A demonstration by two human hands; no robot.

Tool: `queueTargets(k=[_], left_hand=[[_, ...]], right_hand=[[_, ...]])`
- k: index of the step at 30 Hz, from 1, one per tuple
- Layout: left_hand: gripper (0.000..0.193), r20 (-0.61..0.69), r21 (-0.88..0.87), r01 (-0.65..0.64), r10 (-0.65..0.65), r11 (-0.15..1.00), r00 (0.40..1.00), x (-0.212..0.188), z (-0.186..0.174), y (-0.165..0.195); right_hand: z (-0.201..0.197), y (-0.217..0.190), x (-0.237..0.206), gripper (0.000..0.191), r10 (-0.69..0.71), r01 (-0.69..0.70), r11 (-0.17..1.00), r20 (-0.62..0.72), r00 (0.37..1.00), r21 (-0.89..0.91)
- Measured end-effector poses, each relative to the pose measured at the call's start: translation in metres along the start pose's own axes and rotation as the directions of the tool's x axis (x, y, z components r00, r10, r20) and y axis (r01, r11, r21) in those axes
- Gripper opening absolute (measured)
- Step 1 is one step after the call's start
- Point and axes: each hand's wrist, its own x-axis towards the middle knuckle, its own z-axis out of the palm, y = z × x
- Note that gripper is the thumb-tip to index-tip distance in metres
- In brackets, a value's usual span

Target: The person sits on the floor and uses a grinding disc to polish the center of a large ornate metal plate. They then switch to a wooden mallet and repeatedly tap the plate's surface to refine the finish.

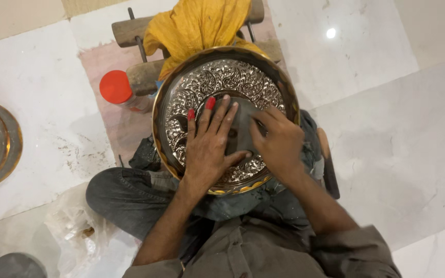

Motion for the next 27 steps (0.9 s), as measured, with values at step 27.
queueTargets(k=[27], left_hand=[[0.068,-0.331,0.029,0.260,-0.236,0.965,0.914,-0.019,-0.008,0.024]], right_hand=[[-0.003,0.032,-0.077,0.046,0.211,-0.203,0.977,0.191,0.959,-0.060]])
